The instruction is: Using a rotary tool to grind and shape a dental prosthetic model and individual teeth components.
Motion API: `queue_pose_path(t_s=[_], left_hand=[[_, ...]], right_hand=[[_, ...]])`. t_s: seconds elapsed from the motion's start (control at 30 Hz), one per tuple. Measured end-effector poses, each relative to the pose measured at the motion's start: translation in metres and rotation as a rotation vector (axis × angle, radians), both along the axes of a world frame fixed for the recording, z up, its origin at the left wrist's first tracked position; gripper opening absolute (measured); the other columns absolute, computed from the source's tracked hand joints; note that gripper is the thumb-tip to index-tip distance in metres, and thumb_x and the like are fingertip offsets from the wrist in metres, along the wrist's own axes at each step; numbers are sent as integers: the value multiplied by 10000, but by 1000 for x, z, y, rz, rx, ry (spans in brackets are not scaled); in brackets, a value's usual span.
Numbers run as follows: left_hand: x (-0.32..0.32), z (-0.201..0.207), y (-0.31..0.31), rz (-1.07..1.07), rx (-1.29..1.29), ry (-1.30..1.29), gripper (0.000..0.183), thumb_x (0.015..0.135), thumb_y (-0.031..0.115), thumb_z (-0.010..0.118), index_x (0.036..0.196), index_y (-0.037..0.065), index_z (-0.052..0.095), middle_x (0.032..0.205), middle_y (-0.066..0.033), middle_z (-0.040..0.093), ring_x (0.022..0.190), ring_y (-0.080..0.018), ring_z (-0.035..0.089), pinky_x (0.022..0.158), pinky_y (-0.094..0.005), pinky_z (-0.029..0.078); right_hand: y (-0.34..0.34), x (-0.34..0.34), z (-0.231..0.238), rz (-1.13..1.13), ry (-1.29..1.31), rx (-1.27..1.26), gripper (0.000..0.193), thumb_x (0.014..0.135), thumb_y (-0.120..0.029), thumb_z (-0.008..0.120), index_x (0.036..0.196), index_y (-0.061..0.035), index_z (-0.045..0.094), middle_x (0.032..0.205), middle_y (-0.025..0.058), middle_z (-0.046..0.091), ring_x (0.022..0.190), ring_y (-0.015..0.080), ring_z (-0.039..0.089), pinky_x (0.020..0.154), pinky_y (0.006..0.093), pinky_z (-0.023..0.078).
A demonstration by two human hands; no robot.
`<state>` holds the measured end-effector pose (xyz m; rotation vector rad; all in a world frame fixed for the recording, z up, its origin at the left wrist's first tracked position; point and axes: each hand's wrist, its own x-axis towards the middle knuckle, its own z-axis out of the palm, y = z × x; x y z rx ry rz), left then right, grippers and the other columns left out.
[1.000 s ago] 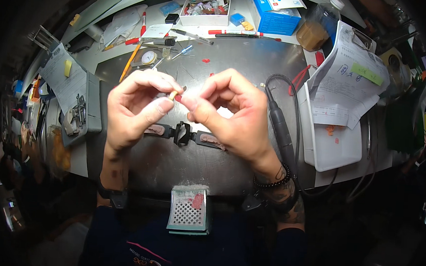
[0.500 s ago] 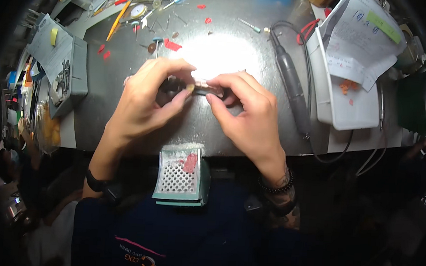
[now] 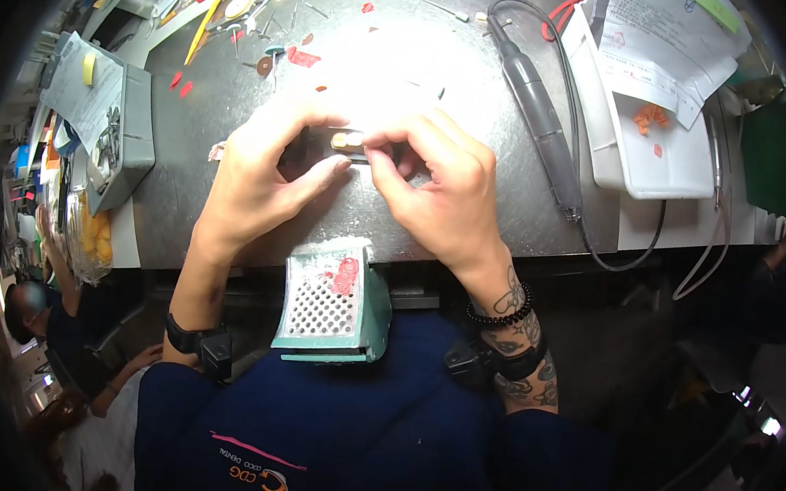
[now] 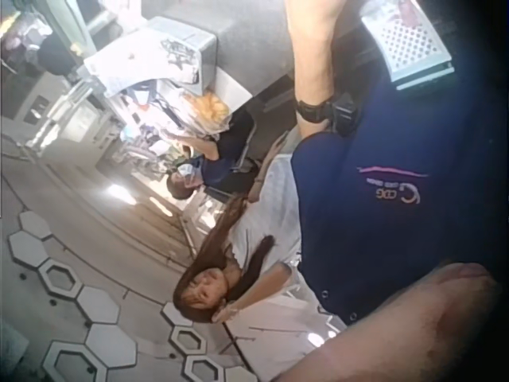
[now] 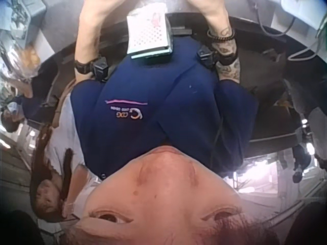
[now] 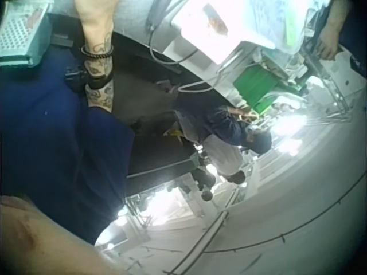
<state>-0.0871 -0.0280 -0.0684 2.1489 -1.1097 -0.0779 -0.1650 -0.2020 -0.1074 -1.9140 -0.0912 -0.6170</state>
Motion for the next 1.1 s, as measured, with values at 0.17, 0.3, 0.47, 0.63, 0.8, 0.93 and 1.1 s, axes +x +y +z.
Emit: queue_pose_path(t_s=[0.17, 0.3, 0.47, 0.63, 0.8, 0.93, 1.1], left_hand=[[3, -5, 0, -2, -35, 7, 233, 739, 46, 735, 955, 22, 650, 965, -115, 659, 948, -257, 638, 851, -337, 486], [1, -2, -4, -14, -78, 23, 198, 748, 46, 727, 930, 18, 654, 953, -116, 658, 944, -262, 640, 840, -333, 487], [-7, 5, -9, 65, 71, -107, 165, 775, 41, 696, 930, 16, 645, 904, -110, 654, 900, -278, 644, 802, -333, 486], [1, 0, -7, 37, 44, -96, 158, 792, 34, 681, 945, 19, 647, 879, -96, 658, 851, -262, 640, 784, -318, 485], [-7, 29, 2, 42, -41, 271, 236, 806, 30, 673, 1040, 14, 645, 890, -81, 670, 795, -154, 623, 754, -260, 468], [-14, 47, 3, -114, -220, 566, 546, 735, 72, 760, 1223, -26, 536, 936, -80, 656, 851, -118, 583, 773, -253, 447], [-23, 57, 5, -116, -177, 520, 640, 622, 82, 867, 1166, -35, 550, 1007, -80, 625, 882, -117, 568, 781, -262, 459]], right_hand=[[0, 0, 0, 7, 3, 13, 166, 720, 49, 672, 858, -44, 665, 807, 44, 633, 580, 89, 564, 515, 212, 451], [0, 0, 1, -2, 23, 16, 175, 720, 50, 669, 864, -49, 663, 814, 39, 628, 573, 89, 555, 511, 217, 450], [-2, -2, 4, 1, 56, -33, 156, 749, 45, 683, 876, -43, 685, 824, 28, 651, 637, 58, 571, 553, 189, 448], [-4, 1, 9, 1, -45, -219, 281, 708, 3, 691, 980, -45, 637, 869, 101, 618, 687, 210, 589, 627, 295, 488], [-12, -18, 21, 159, 53, -37, 403, 711, -34, 734, 1095, -12, 613, 941, 128, 636, 804, 224, 633, 706, 319, 508], [-18, -35, 48, 270, 48, 216, 495, 715, -39, 792, 1142, 73, 569, 1000, 142, 642, 859, 164, 635, 748, 279, 510], [-16, -39, 56, 291, 68, 315, 567, 697, -72, 826, 1153, 115, 544, 984, 134, 639, 886, 141, 616, 788, 258, 492]])
